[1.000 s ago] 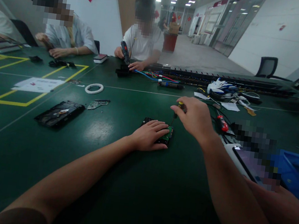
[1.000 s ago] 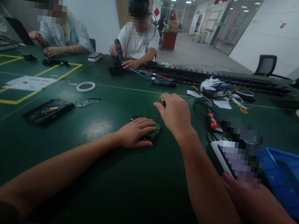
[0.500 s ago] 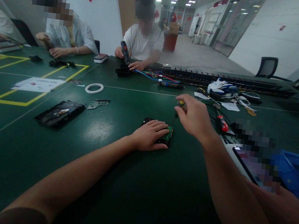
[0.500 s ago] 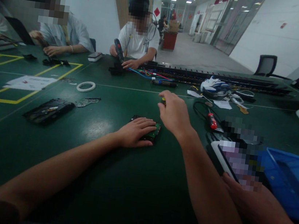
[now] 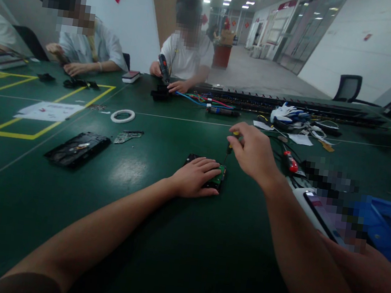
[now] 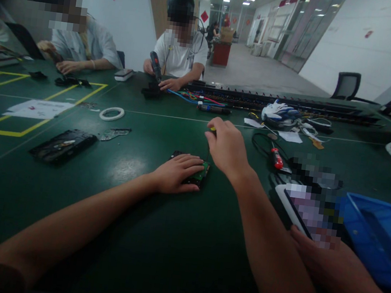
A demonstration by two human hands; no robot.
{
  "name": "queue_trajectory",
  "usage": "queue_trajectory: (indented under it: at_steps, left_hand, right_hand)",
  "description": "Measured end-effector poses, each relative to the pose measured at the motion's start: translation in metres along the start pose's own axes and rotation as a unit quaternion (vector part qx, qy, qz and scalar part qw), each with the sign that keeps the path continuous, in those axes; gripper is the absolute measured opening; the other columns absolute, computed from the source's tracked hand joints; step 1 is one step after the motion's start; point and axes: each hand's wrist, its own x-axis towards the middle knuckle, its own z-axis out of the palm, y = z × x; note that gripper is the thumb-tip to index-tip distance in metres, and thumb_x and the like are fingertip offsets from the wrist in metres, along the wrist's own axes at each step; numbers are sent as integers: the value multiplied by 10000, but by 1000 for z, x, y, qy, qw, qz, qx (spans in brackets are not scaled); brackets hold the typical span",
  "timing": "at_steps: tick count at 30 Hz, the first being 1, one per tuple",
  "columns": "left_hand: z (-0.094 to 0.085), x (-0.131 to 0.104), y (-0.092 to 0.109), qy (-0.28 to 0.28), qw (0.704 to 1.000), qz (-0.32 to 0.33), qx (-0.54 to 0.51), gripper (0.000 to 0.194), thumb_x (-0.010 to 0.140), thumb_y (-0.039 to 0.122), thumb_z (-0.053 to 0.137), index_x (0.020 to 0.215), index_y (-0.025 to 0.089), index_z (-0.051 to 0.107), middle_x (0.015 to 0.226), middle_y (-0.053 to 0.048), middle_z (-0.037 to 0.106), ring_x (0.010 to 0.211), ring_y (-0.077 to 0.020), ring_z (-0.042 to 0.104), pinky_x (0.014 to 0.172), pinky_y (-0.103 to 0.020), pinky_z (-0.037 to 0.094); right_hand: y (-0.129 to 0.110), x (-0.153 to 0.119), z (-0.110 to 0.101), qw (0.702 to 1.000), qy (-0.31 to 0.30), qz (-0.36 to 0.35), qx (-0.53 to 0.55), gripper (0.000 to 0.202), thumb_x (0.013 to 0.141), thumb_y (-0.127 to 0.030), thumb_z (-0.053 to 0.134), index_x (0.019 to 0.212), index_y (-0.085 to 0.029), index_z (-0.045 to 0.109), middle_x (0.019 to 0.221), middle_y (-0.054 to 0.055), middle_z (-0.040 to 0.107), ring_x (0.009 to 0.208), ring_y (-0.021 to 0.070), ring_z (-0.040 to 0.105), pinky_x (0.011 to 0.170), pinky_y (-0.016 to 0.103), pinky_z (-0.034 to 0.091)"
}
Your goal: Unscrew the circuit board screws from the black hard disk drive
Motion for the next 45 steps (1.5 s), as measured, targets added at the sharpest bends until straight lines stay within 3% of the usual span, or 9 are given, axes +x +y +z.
queue_trajectory:
  at_steps: [4, 13, 19, 26, 37, 45]
  left_hand:
    - [1, 0, 0, -1, 1000, 0, -1, 759, 1003, 722, 460, 1525, 172, 496, 1589, -154, 508, 1499, -343, 445, 1262, -538, 324]
    - [0, 0, 0, -2, 1000, -3, -7, 748, 1002, 722, 461, 1537, 198, 484, 1594, -143, 502, 1503, -339, 441, 1258, -537, 329]
    - [2, 0, -1, -1, 1000, -2, -7, 751, 1001, 724, 459, 1533, 194, 486, 1594, -147, 503, 1505, -343, 437, 1260, -546, 323]
    - [-1, 0, 1, -4, 1000, -5, -8, 753, 1002, 719, 465, 1532, 185, 487, 1594, -155, 500, 1505, -342, 438, 1261, -543, 323]
    - [-1, 0, 0, -4, 1000, -5, -12, 740, 996, 720, 476, 1531, 208, 489, 1587, -146, 509, 1510, -339, 434, 1263, -544, 319]
    - [0, 0, 1, -4, 1000, -7, -10, 746, 1002, 715, 470, 1534, 193, 485, 1592, -147, 504, 1506, -341, 435, 1262, -540, 320]
  right_hand:
    - [0, 0, 1, 1000, 12, 3, 0, 119, 944, -279, 701, 1047, -218, 704, 1005, 105, 739, 914, 282, 675, 831, 414, 496]
    - [4, 1, 5, 999, 25, -17, -9, 222, 953, -156, 598, 1149, -161, 702, 1150, 156, 739, 1036, 303, 679, 933, 443, 502]
    - [2, 0, 2, 1000, 25, 9, -6, 101, 943, -231, 694, 1042, -218, 687, 991, 93, 712, 865, 254, 656, 799, 384, 482]
    - [0, 0, -1, 1000, 27, 6, -9, 84, 917, -237, 729, 978, -224, 673, 1009, 93, 702, 849, 248, 642, 789, 377, 474]
    - [-1, 0, -1, 1000, 24, -6, 3, 164, 955, -192, 588, 1057, -210, 715, 1096, 118, 757, 875, 270, 678, 885, 436, 507]
    - [2, 0, 1, 1000, 27, -1, 13, 186, 948, -167, 587, 1100, -201, 689, 1100, 118, 756, 852, 255, 679, 854, 417, 508]
